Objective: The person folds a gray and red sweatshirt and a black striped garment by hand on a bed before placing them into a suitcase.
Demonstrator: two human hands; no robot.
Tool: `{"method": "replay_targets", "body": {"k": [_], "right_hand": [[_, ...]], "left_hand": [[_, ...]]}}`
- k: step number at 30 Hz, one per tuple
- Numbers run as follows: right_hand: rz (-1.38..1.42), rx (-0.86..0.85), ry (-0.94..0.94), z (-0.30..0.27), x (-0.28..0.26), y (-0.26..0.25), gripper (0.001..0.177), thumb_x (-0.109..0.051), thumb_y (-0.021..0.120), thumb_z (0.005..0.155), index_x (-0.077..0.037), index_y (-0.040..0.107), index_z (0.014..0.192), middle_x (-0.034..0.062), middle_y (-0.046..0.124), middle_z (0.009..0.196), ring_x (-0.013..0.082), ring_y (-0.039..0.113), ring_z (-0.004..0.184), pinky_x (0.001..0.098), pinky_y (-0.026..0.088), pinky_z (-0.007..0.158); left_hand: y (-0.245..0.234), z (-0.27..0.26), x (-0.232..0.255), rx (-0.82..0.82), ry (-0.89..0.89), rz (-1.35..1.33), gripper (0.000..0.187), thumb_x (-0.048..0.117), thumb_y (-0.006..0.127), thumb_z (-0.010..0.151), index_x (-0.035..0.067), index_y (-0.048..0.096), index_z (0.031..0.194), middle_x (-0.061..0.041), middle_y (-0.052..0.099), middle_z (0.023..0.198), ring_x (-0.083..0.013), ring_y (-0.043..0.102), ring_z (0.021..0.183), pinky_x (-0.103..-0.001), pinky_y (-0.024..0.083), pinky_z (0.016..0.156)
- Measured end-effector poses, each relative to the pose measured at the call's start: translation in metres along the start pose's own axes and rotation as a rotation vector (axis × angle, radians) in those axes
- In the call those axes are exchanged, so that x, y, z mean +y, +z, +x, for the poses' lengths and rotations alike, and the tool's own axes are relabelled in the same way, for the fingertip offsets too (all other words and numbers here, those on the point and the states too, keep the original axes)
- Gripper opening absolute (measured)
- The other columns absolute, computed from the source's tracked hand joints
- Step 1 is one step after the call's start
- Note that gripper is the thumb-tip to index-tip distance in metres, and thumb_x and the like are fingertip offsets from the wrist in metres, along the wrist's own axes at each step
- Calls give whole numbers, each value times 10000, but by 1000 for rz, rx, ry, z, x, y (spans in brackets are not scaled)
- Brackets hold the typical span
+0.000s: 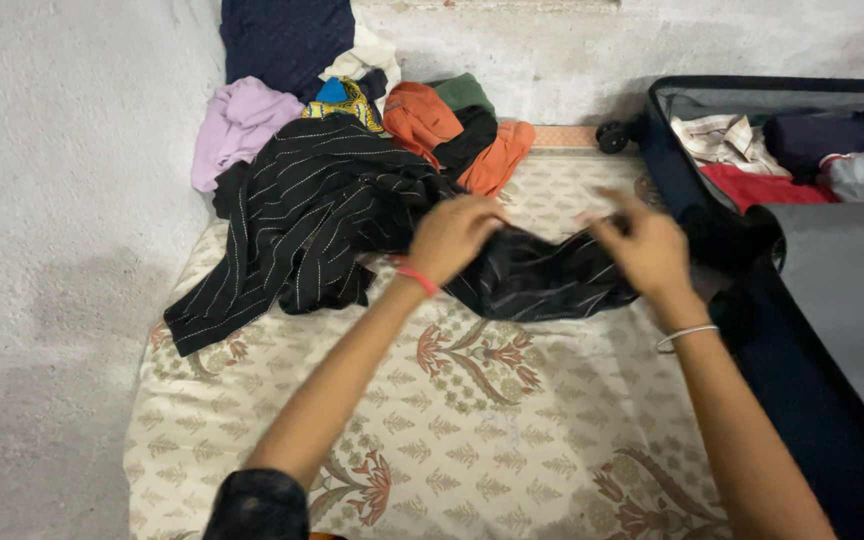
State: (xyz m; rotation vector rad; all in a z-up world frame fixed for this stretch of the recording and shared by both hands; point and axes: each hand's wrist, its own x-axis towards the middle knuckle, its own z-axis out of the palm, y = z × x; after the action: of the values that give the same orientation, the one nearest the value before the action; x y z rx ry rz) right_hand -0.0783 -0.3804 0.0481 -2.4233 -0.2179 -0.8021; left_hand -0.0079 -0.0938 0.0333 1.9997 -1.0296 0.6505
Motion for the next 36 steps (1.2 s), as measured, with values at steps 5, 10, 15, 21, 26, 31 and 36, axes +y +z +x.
{"method": "replay_targets", "body": {"k": [5, 10, 15, 21, 26, 31, 36], "right_hand": [[286, -315, 25, 4, -15, 48, 487, -413, 800, 824, -9, 724, 1084, 131, 743, 832, 172, 611, 704, 367, 504, 676], [351, -202, 360, -11, 26, 59, 255, -271, 770, 910, -21, 744, 867, 85, 657, 737, 119, 529, 682, 314, 419, 637], [897, 289, 506, -32, 81, 78, 110, -173, 753, 884, -72, 720, 856, -70, 656, 821, 57, 568, 772, 213, 445, 725], [836, 411, 465, -49, 138, 110, 95, -102, 716, 935, -25, 708, 881, -71, 618, 829, 46, 533, 772, 213, 411, 725], [697, 340, 345, -43, 125, 119, 51, -68, 750, 940, -32, 716, 925, -74, 625, 816, 25, 520, 739, 196, 400, 679], [843, 448, 368, -46, 119, 103, 68, -45, 743, 966, -54, 704, 911, -73, 629, 849, 27, 538, 774, 191, 414, 718], [1189, 308, 543, -50, 115, 91, 73, -42, 715, 936, -99, 698, 894, -65, 652, 843, 50, 582, 748, 204, 457, 709]], "left_hand": [[40, 23, 35, -40, -35, 64, 240, 215, 705, 949, 124, 607, 1148, -89, 705, 883, -307, 696, 908, -425, 529, 809], [23, 3, 19, -15, -185, 32, 367, 303, 718, 972, 126, 524, 1228, -49, 690, 1070, -242, 695, 981, -372, 545, 847], [-21, -55, -43, -132, 215, 882, 566, 251, 660, 836, 152, 534, 1379, -48, 559, 1371, -242, 529, 1299, -470, 427, 1087], [-120, -129, -94, -452, 128, 1086, 530, 100, 570, 888, 157, 572, 1415, -60, 616, 1261, -233, 620, 1081, -408, 539, 817], [-185, -89, -83, 127, -244, 916, 490, -38, 651, 663, 120, 658, 1126, -100, 637, 1106, -343, 601, 1041, -483, 479, 843], [-155, -81, -97, -228, -38, 889, 579, -81, 658, 695, 114, 661, 1240, -85, 651, 1209, -317, 601, 1125, -465, 458, 934], [-128, -100, -111, -734, -390, 405, 580, 17, 752, 739, 139, 640, 1295, -81, 622, 1247, -296, 561, 1230, -438, 418, 1044]]}}
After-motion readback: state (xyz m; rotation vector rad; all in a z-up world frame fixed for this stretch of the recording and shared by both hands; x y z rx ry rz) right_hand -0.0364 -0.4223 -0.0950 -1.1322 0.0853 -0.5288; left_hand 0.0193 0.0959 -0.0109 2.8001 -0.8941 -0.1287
